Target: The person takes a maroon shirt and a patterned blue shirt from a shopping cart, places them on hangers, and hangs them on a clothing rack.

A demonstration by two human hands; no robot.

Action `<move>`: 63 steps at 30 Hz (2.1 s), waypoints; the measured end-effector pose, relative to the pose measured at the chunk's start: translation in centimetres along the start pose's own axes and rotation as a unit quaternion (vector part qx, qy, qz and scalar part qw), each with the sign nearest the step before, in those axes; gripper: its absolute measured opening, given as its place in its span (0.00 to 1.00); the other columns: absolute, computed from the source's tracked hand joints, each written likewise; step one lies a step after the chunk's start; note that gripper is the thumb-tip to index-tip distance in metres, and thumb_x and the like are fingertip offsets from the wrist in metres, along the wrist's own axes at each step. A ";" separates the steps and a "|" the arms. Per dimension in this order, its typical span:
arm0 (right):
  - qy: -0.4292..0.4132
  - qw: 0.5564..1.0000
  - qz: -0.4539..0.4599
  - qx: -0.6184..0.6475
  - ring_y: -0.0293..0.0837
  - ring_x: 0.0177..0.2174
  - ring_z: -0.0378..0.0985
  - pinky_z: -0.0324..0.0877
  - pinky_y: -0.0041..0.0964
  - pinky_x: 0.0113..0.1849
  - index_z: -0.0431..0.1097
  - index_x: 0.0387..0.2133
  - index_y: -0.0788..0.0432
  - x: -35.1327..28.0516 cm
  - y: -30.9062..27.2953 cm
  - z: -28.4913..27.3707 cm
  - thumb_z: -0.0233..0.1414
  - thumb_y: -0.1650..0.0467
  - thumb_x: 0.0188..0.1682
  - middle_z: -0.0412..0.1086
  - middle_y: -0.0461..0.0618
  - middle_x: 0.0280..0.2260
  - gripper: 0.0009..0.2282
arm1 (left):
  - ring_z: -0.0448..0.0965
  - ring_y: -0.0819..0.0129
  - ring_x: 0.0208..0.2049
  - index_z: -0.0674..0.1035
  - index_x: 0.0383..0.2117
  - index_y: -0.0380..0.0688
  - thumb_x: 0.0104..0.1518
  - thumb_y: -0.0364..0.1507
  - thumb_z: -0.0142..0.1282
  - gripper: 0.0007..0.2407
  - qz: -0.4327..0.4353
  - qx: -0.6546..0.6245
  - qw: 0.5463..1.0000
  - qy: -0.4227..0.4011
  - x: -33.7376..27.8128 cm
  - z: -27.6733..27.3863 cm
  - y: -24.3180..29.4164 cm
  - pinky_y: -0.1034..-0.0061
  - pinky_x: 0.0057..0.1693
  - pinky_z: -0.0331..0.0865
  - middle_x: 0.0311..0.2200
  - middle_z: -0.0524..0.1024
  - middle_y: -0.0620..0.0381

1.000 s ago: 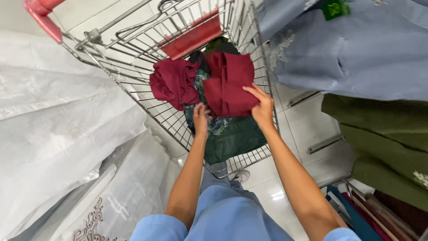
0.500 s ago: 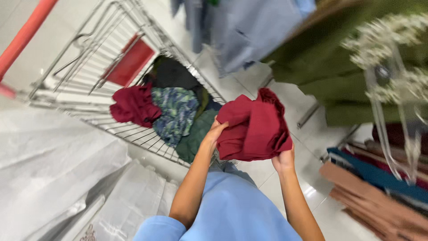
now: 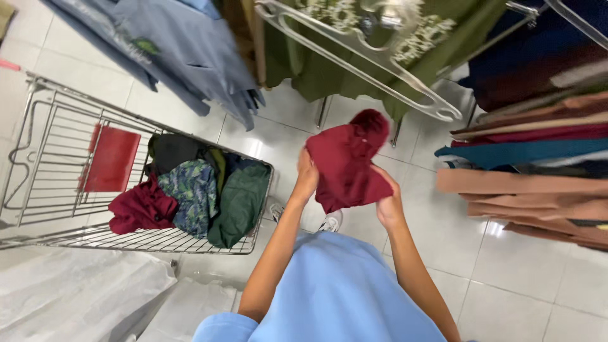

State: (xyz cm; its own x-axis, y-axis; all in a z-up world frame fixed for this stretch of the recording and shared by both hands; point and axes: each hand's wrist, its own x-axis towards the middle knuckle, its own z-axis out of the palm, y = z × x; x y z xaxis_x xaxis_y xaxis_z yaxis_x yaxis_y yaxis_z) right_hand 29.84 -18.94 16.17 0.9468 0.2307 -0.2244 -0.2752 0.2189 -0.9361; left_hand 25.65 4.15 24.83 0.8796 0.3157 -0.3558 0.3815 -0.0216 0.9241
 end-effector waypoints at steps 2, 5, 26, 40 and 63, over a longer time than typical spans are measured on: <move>-0.047 0.998 -0.026 -0.031 0.50 0.57 0.67 0.58 0.51 0.61 0.74 0.51 0.66 -1.1 -1.3 -0.8 0.41 0.86 0.34 0.72 0.61 0.52 0.28 | 0.39 0.30 0.72 0.51 0.71 0.28 0.67 0.29 0.29 0.26 0.002 -0.003 1.000 -0.004 -0.2 2.3 0.1 0.42 0.74 0.27 0.70 0.45 0.23; -0.134 0.989 -0.036 -0.055 0.56 0.63 0.59 0.48 0.56 0.64 0.72 0.54 0.68 -2.3 -4.1 -2.3 0.35 0.86 0.17 0.67 0.66 0.57 0.41 | 0.41 0.32 0.71 0.52 0.71 0.30 0.66 0.32 0.31 0.26 0.000 -0.027 1.000 -0.001 -0.5 5.0 0.1 0.43 0.73 0.29 0.69 0.47 0.24; 0.005 0.996 0.041 0.084 0.43 0.39 0.79 0.73 0.36 0.43 0.73 0.46 0.56 -3.2 -6.3 -6.1 0.49 0.81 0.49 0.77 0.49 0.40 0.14 | 0.62 0.43 0.57 0.62 0.69 0.44 0.60 0.54 0.44 0.35 -0.108 -0.295 0.946 0.085 -2.6 8.5 -5.0 0.49 0.66 0.52 0.60 0.64 0.33; 0.062 0.970 0.090 0.217 0.51 0.45 0.80 0.74 0.47 0.48 0.69 0.54 0.51 -0.6 -1.6 -6.2 0.49 0.70 0.55 0.76 0.55 0.46 0.14 | 0.77 0.68 0.38 0.79 0.42 0.46 0.41 0.26 0.77 0.21 -0.068 -0.130 0.989 0.003 -3.0 6.2 -4.8 0.76 0.48 0.70 0.34 0.79 0.60; -0.032 0.962 -0.137 -0.232 0.48 0.42 0.75 0.74 0.47 0.43 0.72 0.52 0.63 0.9 -4.7 4.9 0.46 0.88 0.30 0.74 0.58 0.41 0.31 | 0.69 0.43 0.64 0.68 0.64 0.40 0.72 0.35 0.37 0.18 0.007 -0.178 0.963 -0.200 0.2 -1.5 3.8 0.60 0.47 0.81 0.64 0.67 0.37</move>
State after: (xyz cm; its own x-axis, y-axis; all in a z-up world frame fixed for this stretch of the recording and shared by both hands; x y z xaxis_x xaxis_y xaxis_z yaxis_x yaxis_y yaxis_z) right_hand 31.19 -15.09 21.66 0.9569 0.2858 0.0523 0.1027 -0.1644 -0.9810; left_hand 26.85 5.53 28.43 0.9501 -0.0739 -0.3032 0.3103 0.3270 0.8926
